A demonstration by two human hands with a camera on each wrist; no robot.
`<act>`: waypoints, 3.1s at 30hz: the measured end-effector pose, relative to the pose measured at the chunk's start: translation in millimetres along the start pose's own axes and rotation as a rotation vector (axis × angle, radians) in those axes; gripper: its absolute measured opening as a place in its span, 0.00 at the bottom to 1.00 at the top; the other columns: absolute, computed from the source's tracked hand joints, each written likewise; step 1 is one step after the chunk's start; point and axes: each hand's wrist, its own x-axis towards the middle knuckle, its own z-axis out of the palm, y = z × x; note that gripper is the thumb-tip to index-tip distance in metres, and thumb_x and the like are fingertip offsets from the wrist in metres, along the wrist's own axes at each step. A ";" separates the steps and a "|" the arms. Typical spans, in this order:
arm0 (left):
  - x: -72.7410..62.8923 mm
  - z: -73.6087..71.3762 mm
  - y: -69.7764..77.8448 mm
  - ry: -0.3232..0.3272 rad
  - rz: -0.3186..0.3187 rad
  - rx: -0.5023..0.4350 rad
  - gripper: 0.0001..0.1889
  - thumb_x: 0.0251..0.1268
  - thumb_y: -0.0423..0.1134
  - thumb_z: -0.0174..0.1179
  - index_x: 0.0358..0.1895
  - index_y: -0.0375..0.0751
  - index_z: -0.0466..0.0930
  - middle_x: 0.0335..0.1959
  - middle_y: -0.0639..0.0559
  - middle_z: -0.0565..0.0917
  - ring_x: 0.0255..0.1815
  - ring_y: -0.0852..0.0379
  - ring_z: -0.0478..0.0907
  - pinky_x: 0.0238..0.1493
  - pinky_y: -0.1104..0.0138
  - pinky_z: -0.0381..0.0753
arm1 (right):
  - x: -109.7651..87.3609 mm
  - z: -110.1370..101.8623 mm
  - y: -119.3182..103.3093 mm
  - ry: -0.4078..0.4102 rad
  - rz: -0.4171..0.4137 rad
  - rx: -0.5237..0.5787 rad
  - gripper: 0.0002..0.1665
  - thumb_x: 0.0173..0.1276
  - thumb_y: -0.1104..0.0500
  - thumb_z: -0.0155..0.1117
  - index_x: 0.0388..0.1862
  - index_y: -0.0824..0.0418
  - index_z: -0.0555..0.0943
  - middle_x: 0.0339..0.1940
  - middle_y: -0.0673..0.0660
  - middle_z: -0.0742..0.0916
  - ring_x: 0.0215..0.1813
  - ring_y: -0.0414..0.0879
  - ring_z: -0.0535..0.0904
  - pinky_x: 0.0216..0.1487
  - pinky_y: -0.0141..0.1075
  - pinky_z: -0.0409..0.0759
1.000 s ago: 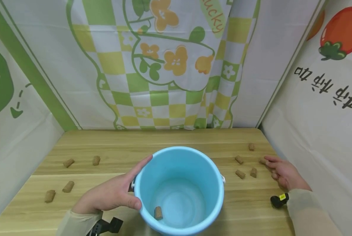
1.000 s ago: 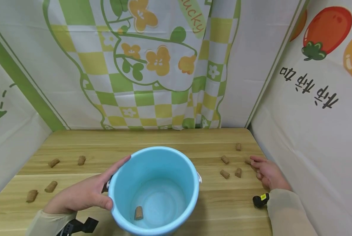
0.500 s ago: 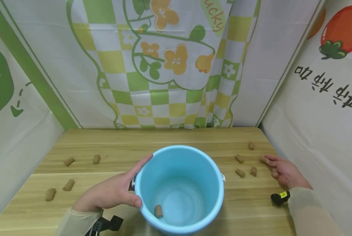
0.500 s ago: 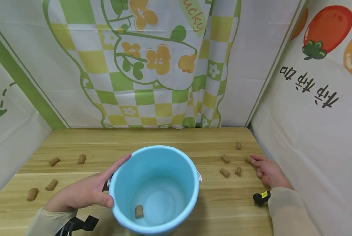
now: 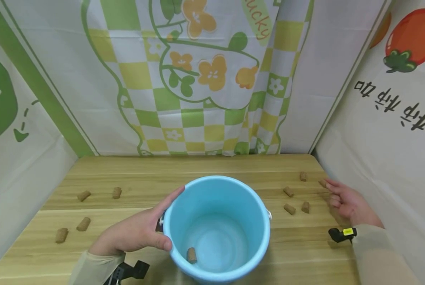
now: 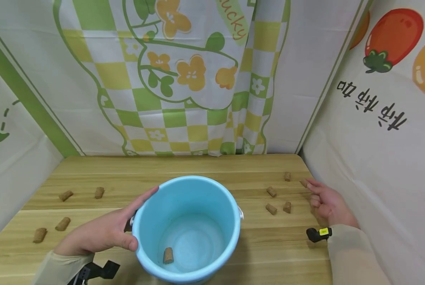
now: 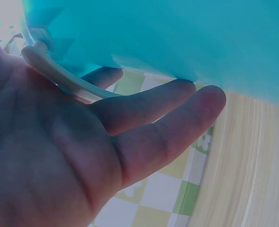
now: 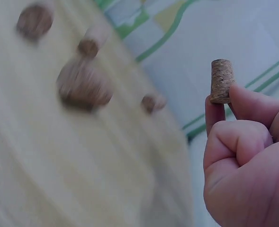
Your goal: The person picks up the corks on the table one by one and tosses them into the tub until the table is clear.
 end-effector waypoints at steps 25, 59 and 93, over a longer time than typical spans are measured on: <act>0.7 1.0 -1.5 -0.004 0.003 -0.025 0.59 0.60 0.49 0.73 0.82 0.61 0.33 0.74 0.37 0.58 0.64 0.36 0.68 0.57 0.58 0.73 | -29.0 151.5 -18.3 -0.376 -0.202 -0.266 0.23 0.80 0.72 0.42 0.57 0.61 0.84 0.45 0.52 0.84 0.20 0.43 0.44 0.20 0.31 0.48; 1.5 0.9 0.0 -0.004 -0.013 -0.054 0.59 0.59 0.49 0.73 0.81 0.64 0.34 0.73 0.36 0.60 0.64 0.37 0.69 0.57 0.58 0.75 | -75.7 252.9 12.8 -0.228 -0.405 -1.128 0.15 0.69 0.60 0.69 0.53 0.61 0.86 0.56 0.56 0.83 0.40 0.43 0.80 0.31 0.36 0.79; 2.4 0.8 -2.2 -0.003 0.005 -0.041 0.59 0.60 0.49 0.73 0.81 0.61 0.33 0.72 0.34 0.62 0.62 0.35 0.71 0.55 0.58 0.76 | -78.0 284.0 39.7 -0.380 -0.493 -1.281 0.14 0.70 0.65 0.67 0.52 0.56 0.87 0.51 0.47 0.83 0.43 0.44 0.82 0.42 0.38 0.82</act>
